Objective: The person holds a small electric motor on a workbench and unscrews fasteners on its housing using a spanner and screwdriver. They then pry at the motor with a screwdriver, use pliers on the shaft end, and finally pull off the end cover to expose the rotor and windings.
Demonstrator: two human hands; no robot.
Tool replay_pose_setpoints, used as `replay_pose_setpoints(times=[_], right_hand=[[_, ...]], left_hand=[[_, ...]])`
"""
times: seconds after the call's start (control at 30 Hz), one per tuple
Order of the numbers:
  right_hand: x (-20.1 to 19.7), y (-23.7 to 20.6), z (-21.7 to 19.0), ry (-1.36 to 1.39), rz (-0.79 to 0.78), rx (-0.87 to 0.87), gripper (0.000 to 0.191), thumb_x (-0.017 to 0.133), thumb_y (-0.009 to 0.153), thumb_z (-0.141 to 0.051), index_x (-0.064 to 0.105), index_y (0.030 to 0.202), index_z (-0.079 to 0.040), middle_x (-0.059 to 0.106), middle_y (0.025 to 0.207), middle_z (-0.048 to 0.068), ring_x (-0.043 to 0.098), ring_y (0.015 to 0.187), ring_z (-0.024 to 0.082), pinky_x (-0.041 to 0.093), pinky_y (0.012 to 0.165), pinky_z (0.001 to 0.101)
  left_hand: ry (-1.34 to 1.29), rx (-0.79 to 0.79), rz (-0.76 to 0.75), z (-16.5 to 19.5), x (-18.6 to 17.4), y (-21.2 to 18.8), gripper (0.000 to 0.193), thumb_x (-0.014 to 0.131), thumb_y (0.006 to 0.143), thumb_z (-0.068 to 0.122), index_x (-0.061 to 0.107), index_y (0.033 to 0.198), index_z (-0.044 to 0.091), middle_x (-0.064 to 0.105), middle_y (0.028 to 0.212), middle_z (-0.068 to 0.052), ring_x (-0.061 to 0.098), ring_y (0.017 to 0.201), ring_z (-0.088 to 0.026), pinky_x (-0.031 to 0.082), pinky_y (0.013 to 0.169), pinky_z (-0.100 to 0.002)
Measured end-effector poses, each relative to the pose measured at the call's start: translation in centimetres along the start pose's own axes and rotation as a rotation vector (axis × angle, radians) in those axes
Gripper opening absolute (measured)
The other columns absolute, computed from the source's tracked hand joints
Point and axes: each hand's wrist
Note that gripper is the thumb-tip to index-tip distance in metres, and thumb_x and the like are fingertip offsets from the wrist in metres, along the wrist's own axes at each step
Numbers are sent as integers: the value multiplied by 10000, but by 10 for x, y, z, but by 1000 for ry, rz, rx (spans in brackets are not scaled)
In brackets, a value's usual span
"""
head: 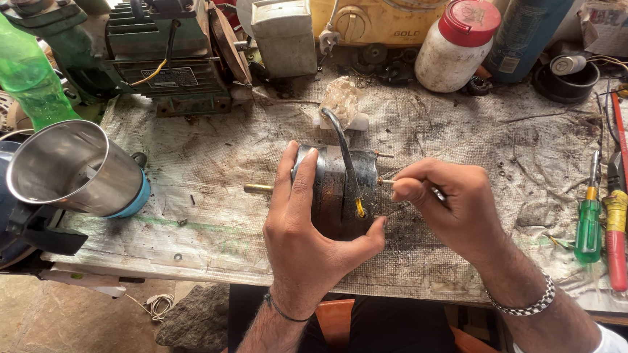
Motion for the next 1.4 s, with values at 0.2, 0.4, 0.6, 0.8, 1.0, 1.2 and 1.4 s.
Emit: replay_pose_setpoints(times=[0.2,0.4,0.6,0.8,1.0,1.2,1.4], right_hand=[[3,3,-9,191,42,-11,132,761,959,-173,669,977,-80,747,969,31,571,592,-6,422,423,174],[-5,10,-8,297,-78,103,258,727,891,-226,648,1063,-52,719,999,22,612,717,-13,540,581,166],[-1,0,-3,237,5,76,124,790,918,-137,708,984,-70,739,917,9,517,608,-17,413,477,163],[-8,0,4,667,-16,177,122,772,907,-28,702,997,-74,732,1029,52,483,633,-28,373,482,138],[-10,0,-6,573,79,162,102,754,983,-48,722,1080,-57,727,1046,61,658,865,38,533,662,179],[-5,6,-15,271,53,115,237,763,896,-200,746,1082,-54,715,967,41,518,638,-8,404,475,142],[6,10,-19,188,43,58,221,802,878,-126,726,1079,-74,697,1032,42,433,544,-39,345,431,140]], left_hand=[[-11,-10,-3,0,0,0,951,905,658,384,513,1395,-72,457,1489,-367,665,1259,-435,686,878,-447],[-14,-15,-7,0,1,0,947,899,679,395,514,1399,-85,454,1490,-370,659,1266,-441,686,882,-452],[-6,-8,-7,-1,1,0,962,902,667,399,510,1405,-78,454,1492,-363,662,1259,-435,681,890,-457],[-13,-11,-8,0,1,0,950,898,668,394,515,1404,-70,461,1487,-356,671,1253,-423,683,891,-449],[-35,-30,-31,-1,1,-2,956,895,674,396,502,1407,-75,445,1496,-375,669,1244,-419,686,876,-444],[-20,14,-2,-1,2,-2,955,904,682,393,499,1411,-73,444,1490,-377,648,1280,-439,679,906,-453],[-16,-1,-7,2,-2,-1,944,898,685,387,500,1408,-71,451,1497,-361,656,1272,-438,682,896,-457]])
Point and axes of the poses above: each hand's wrist, its own y-axis towards the middle knuckle, its own x-axis out of the palm, z = x × y
